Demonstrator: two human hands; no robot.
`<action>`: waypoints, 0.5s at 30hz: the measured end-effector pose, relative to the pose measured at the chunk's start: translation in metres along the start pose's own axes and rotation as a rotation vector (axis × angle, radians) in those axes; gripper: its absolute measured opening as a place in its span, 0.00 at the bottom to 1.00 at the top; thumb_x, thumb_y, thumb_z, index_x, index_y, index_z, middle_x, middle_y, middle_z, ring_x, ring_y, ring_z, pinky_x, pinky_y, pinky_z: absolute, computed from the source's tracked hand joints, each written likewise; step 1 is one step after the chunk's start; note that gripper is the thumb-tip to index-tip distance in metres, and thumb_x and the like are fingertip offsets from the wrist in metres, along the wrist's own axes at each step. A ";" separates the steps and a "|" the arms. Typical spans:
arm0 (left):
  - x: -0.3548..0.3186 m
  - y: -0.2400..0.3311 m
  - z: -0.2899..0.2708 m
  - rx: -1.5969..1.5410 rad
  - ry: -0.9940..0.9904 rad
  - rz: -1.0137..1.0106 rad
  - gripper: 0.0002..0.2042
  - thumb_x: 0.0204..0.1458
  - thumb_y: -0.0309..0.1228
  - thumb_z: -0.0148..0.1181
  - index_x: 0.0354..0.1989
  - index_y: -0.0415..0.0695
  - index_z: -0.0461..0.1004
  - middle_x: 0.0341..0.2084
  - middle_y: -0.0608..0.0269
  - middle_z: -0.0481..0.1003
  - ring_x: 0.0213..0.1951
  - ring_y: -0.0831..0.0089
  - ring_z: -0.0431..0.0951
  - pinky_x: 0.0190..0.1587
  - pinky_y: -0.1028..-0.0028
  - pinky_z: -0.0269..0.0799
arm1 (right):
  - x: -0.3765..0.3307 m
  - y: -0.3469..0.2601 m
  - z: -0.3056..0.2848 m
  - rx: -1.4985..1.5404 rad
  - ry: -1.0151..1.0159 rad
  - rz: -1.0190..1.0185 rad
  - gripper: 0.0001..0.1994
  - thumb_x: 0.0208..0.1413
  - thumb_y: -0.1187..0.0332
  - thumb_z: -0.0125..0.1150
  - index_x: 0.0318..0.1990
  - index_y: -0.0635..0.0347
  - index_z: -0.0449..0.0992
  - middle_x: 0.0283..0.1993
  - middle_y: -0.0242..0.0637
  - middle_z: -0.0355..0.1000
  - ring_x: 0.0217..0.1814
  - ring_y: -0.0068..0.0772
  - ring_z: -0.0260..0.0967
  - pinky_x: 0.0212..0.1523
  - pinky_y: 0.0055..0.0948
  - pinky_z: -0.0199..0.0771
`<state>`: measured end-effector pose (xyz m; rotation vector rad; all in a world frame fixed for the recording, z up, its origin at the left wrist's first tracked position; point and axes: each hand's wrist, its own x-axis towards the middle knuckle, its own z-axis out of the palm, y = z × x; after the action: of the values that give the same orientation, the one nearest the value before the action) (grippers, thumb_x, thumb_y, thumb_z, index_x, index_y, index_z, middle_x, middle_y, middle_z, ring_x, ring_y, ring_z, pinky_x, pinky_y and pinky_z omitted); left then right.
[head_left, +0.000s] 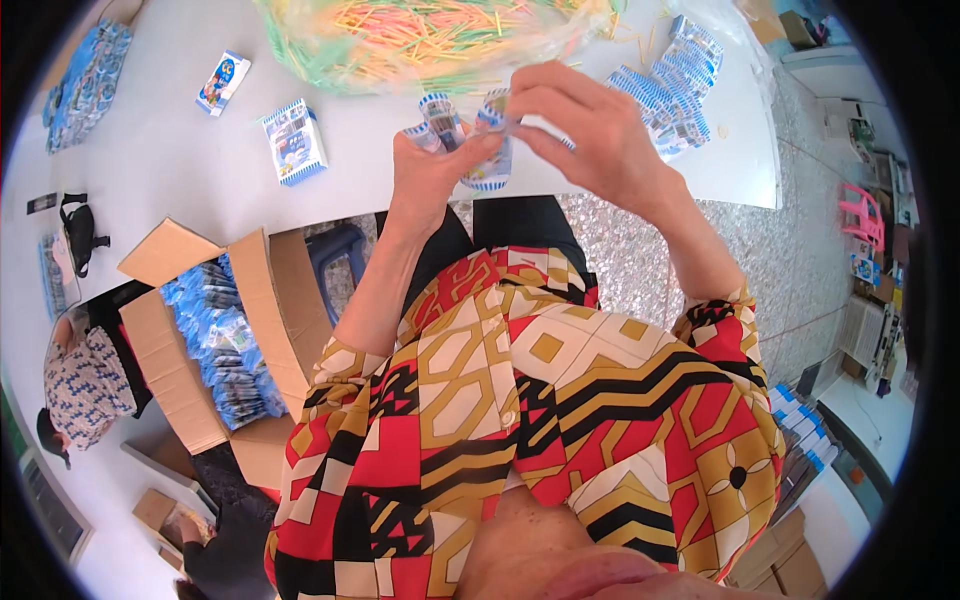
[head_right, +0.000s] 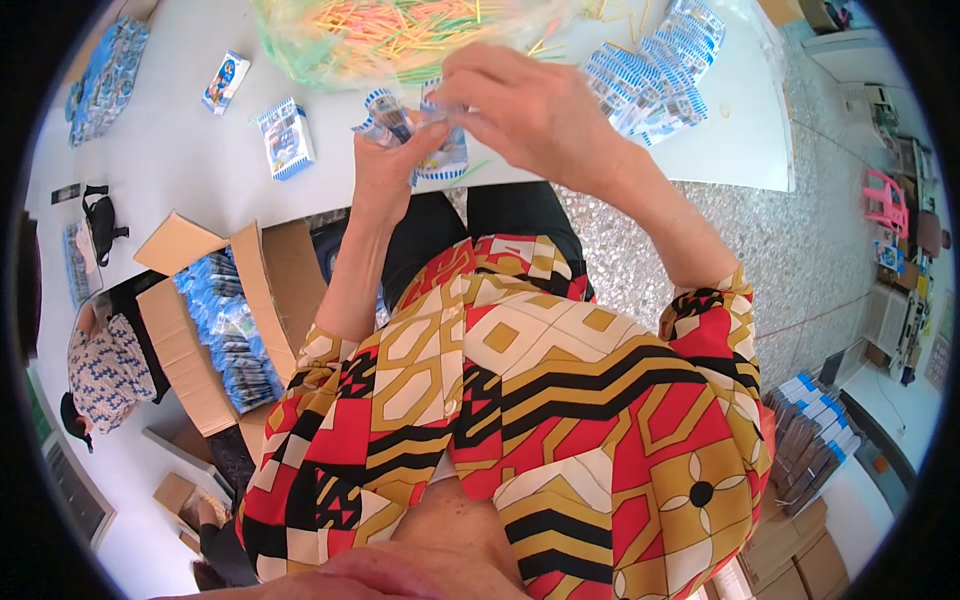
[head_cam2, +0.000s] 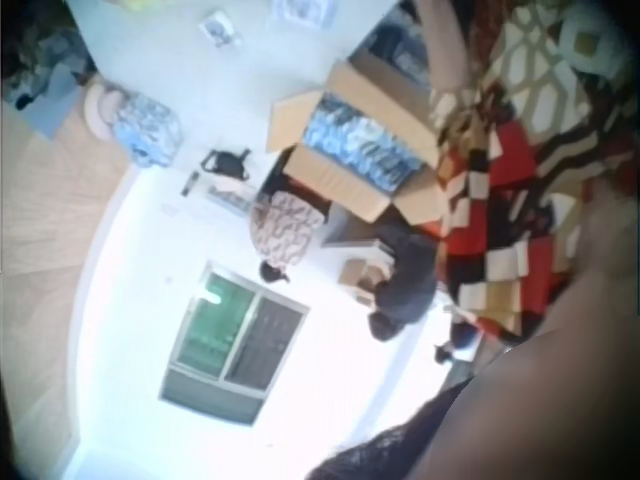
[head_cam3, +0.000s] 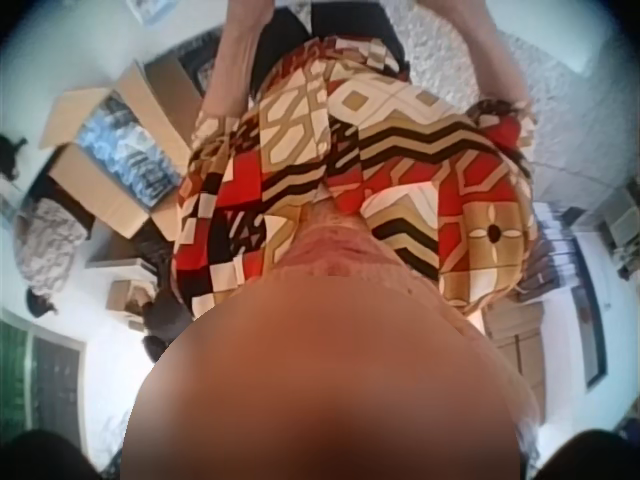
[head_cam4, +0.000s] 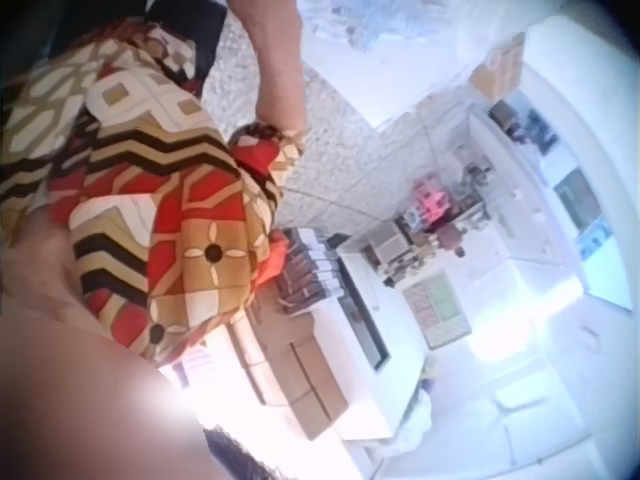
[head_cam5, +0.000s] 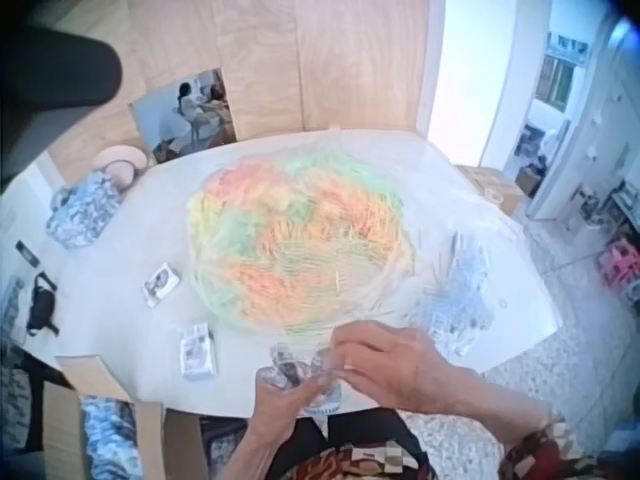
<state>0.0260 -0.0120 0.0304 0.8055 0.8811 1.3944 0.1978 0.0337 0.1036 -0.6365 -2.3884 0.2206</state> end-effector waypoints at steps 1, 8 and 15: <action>-0.004 0.003 0.000 0.032 0.039 -0.044 0.05 0.42 0.22 0.66 0.26 0.38 0.75 0.23 0.66 0.76 0.25 0.82 0.74 0.28 0.80 0.71 | 0.001 0.000 0.001 0.019 0.008 -0.058 0.09 0.42 0.75 0.64 0.34 0.59 0.74 0.39 0.36 0.71 0.37 0.36 0.72 0.34 0.28 0.74; -0.011 -0.007 -0.011 0.061 0.009 -0.093 0.04 0.43 0.21 0.64 0.26 0.38 0.74 0.22 0.66 0.75 0.25 0.82 0.74 0.29 0.79 0.70 | 0.001 -0.003 -0.005 -0.011 -0.141 -0.193 0.07 0.40 0.73 0.64 0.30 0.58 0.73 0.36 0.32 0.71 0.32 0.29 0.71 0.25 0.25 0.71; -0.008 0.000 -0.009 0.039 -0.052 -0.071 0.04 0.44 0.22 0.64 0.28 0.38 0.75 0.22 0.67 0.75 0.25 0.83 0.73 0.28 0.80 0.69 | 0.001 -0.002 0.001 0.080 -0.185 0.026 0.06 0.47 0.73 0.61 0.34 0.60 0.73 0.34 0.34 0.71 0.29 0.35 0.71 0.25 0.27 0.70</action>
<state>0.0185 -0.0206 0.0263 0.8290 0.8909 1.2923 0.1963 0.0327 0.1039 -0.6337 -2.5339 0.3999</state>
